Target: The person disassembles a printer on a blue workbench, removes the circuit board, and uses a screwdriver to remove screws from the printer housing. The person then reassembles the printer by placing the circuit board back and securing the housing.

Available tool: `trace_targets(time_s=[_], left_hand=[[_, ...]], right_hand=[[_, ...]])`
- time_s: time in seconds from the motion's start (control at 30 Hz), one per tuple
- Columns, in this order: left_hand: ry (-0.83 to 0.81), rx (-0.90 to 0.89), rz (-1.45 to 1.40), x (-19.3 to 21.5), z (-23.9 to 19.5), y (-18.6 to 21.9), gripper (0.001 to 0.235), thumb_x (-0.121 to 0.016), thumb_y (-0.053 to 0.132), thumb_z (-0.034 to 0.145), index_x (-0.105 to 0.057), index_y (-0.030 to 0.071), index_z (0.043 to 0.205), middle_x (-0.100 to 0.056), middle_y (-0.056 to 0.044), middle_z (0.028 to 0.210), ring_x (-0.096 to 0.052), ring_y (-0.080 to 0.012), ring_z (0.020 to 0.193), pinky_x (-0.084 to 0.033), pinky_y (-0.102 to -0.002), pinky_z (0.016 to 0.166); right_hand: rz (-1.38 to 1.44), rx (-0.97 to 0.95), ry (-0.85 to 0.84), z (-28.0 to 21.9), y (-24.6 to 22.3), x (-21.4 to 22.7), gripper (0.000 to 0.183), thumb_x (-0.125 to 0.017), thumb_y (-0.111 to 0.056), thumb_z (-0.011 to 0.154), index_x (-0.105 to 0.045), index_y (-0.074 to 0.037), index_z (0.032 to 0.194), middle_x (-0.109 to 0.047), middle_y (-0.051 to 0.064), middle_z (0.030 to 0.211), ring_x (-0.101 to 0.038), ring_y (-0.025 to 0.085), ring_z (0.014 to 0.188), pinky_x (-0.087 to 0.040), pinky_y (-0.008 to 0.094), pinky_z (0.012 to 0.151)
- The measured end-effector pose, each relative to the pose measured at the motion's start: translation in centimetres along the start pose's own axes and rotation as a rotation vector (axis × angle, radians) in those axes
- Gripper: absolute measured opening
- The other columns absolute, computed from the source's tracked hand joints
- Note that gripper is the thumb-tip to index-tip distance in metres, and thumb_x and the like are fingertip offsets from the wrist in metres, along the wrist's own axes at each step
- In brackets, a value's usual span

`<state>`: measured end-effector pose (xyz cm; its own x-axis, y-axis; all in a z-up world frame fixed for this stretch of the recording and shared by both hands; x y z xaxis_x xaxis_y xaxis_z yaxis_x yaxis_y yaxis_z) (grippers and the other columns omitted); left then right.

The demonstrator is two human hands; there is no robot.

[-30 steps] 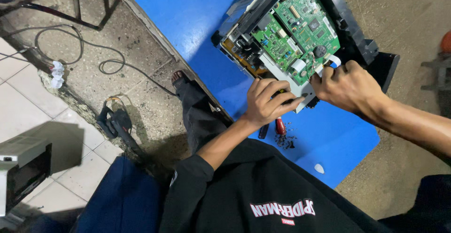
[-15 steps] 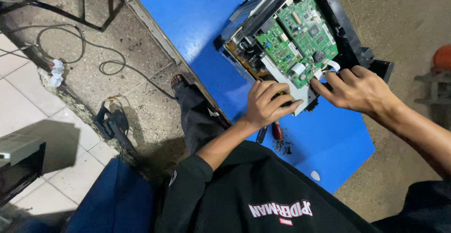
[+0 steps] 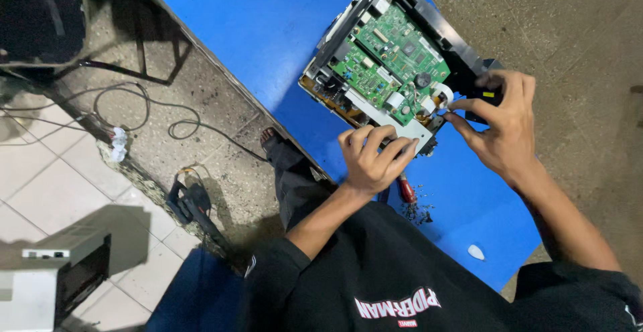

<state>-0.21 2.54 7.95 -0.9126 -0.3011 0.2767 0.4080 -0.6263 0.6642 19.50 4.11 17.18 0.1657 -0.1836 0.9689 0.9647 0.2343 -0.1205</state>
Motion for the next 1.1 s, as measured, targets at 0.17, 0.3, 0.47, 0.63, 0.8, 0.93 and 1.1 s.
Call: trace_targets(time_s=[0.17, 0.3, 0.47, 0.63, 0.8, 0.93, 1.1], left_hand=[[-0.108, 0.146, 0.141, -1.3, 1.6, 1.3, 0.027, -0.086, 0.038, 0.083, -0.08, 0.024, 0.106, -0.058, -0.004, 0.13, -0.048, -0.0248, 0.121, -0.028, -0.047, 0.106], [-0.115, 0.163, 0.226, -2.0, 3.1, 2.1, 0.023, -0.084, 0.042, 0.083, -0.08, 0.026, 0.098, -0.044, -0.009, 0.154, -0.04, -0.0308, 0.135, -0.023, -0.052, 0.113], [-0.188, 0.137, 0.284, -3.0, 4.1, 3.2, 0.021, -0.083, 0.045, 0.087, -0.081, 0.026, 0.097, -0.027, -0.015, 0.169, -0.024, -0.0342, 0.158, -0.016, -0.06, 0.122], [-0.263, 0.113, 0.355, -3.8, 4.6, 4.3, 0.022, -0.079, 0.038, 0.086, -0.082, 0.026, 0.104, -0.025, -0.015, 0.171, -0.019, -0.0333, 0.162, -0.011, -0.068, 0.125], [-0.356, 0.137, 0.421, -5.0, 4.2, 5.1, 0.024, -0.077, 0.034, 0.084, -0.082, 0.025, 0.105, -0.025, -0.015, 0.17, -0.018, -0.0368, 0.16, -0.006, -0.074, 0.123], [-0.371, 0.19, 0.461, -5.7, 4.4, 5.4, 0.027, -0.077, 0.033, 0.081, -0.081, 0.028, 0.107, -0.024, -0.016, 0.169, -0.017, -0.0383, 0.159, -0.006, -0.075, 0.123], [-0.332, 0.224, 0.54, -6.2, 4.0, 6.3, 0.035, -0.076, 0.031, 0.08, -0.079, 0.03, 0.115, -0.023, -0.016, 0.168, -0.021, -0.0382, 0.157, -0.016, -0.073, 0.119]], right_hand=[[-0.168, 0.138, 0.013, 0.5, -1.0, 1.0, 0.024, -0.089, -0.023, 0.084, -0.082, -0.023, 0.107, -0.043, 0.021, 0.166, -0.03, 0.048, 0.155, -0.027, 0.06, 0.122], [-0.164, 0.149, -0.022, 0.5, -1.0, 0.5, 0.017, -0.086, -0.03, 0.09, -0.081, -0.024, 0.106, -0.033, 0.02, 0.176, -0.019, 0.047, 0.16, -0.017, 0.063, 0.129], [-0.126, 0.071, -0.089, 0.5, -0.8, -0.8, 0.018, -0.082, -0.029, 0.088, -0.081, -0.021, 0.104, -0.024, 0.022, 0.178, -0.007, 0.05, 0.164, -0.002, 0.072, 0.126], [-0.07, 0.017, -0.08, 0.7, -0.4, -1.4, 0.024, -0.083, -0.025, 0.08, -0.08, -0.018, 0.103, -0.018, 0.024, 0.178, 0.0, 0.052, 0.161, 0.006, 0.075, 0.121], [-0.103, -0.023, 0.006, 0.4, 0.3, -2.8, 0.015, -0.083, -0.023, 0.079, -0.081, -0.016, 0.091, -0.017, 0.022, 0.179, -0.001, 0.051, 0.163, 0.007, 0.074, 0.122], [-0.11, 0.014, 0.112, -0.1, 0.8, -3.3, 0.006, -0.081, -0.022, 0.083, -0.081, -0.017, 0.088, -0.016, 0.019, 0.178, -0.003, 0.049, 0.162, 0.007, 0.071, 0.126], [-0.159, 0.036, 0.195, -1.1, 1.6, -4.0, 0.003, -0.081, -0.021, 0.089, -0.082, -0.018, 0.09, -0.018, 0.018, 0.178, -0.01, 0.043, 0.162, 0.006, 0.066, 0.126]])
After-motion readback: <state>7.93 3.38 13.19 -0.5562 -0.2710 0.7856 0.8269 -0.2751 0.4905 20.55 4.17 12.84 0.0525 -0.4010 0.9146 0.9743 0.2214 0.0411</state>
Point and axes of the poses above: each hand's wrist, its own z-axis towards the middle knuckle, its own x-axis out of the back of the hand, y = z × x, the point moved 7 cm from there along z, towards the middle knuckle
